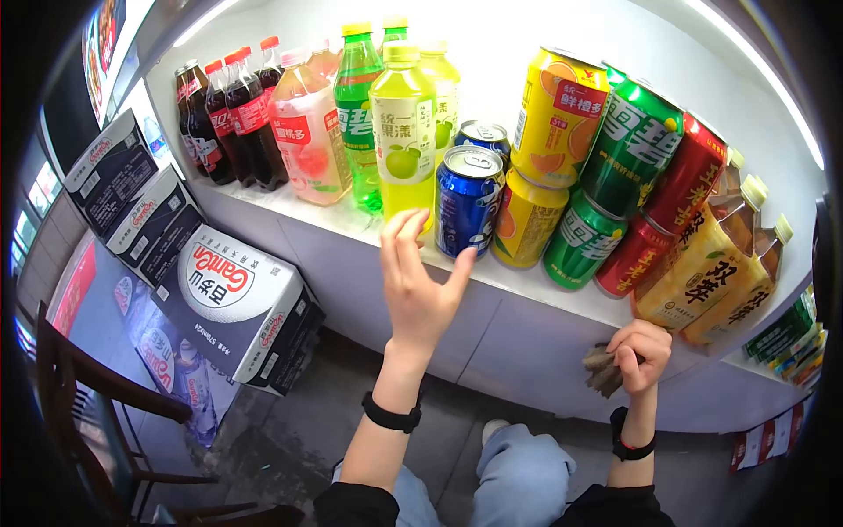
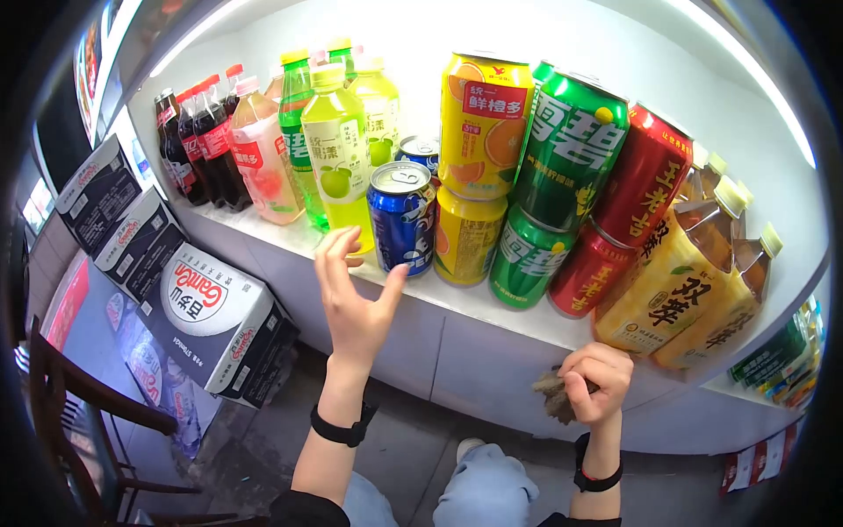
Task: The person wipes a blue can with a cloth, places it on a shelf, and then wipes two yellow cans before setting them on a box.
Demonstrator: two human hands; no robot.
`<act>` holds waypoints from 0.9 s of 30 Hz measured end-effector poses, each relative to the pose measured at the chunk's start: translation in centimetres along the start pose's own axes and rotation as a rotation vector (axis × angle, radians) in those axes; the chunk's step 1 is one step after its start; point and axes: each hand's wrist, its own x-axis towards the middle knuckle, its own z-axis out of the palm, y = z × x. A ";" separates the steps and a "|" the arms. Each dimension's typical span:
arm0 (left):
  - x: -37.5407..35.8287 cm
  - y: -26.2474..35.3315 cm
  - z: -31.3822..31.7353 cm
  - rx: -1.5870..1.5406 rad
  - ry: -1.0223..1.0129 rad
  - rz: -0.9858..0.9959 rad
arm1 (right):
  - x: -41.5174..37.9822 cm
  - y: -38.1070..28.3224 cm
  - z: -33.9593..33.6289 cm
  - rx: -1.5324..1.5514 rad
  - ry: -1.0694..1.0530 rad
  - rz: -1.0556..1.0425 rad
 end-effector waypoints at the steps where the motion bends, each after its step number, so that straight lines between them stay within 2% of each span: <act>1: 0.2 0.3 0.3 -0.076 -0.031 -0.031 | 0.0 0.0 0.0 -0.003 0.009 -0.001; 2: 0.3 0.6 0.6 -0.154 -0.062 -0.065 | -0.1 0.0 0.0 -0.007 0.016 -0.001; 7: 0.2 0.4 1.6 -0.128 -0.056 -0.114 | -0.2 0.1 0.1 -0.005 0.023 -0.002; 9: -0.1 -0.2 1.4 -0.420 -0.080 -0.225 | -0.2 0.0 0.1 -0.005 0.029 0.000; 10: -0.1 -0.5 1.1 -0.421 -0.085 -0.224 | -0.2 0.0 0.0 -0.002 0.026 0.001; 12: -0.1 -1.0 0.3 -0.113 -0.081 0.019 | -0.2 0.0 -0.1 0.003 0.026 0.001; 13: -0.1 -0.5 -0.1 0.031 -0.049 0.033 | -0.2 0.0 -0.1 0.010 0.029 -0.007; 18: 0.0 0.8 1.0 -0.022 -0.085 -0.054 | -0.4 0.1 0.2 -0.004 0.049 -0.015; 20: -0.2 0.7 1.6 -0.160 -0.049 -0.176 | -0.3 0.1 0.3 -0.015 0.065 -0.039; 22: -0.7 0.2 1.2 -0.196 -0.051 -0.189 | -0.3 0.0 0.3 -0.017 0.063 -0.038; 24: -1.2 -0.7 0.5 -0.412 -0.118 -0.239 | -0.3 0.0 0.2 -0.017 0.064 -0.036; 26: -1.2 -0.7 -0.1 -0.370 -0.147 -0.220 | -0.3 0.1 0.2 -0.005 0.062 -0.041; 27: -0.9 -0.1 -0.4 -0.207 -0.100 -0.157 | -0.3 0.2 0.2 0.001 0.067 -0.041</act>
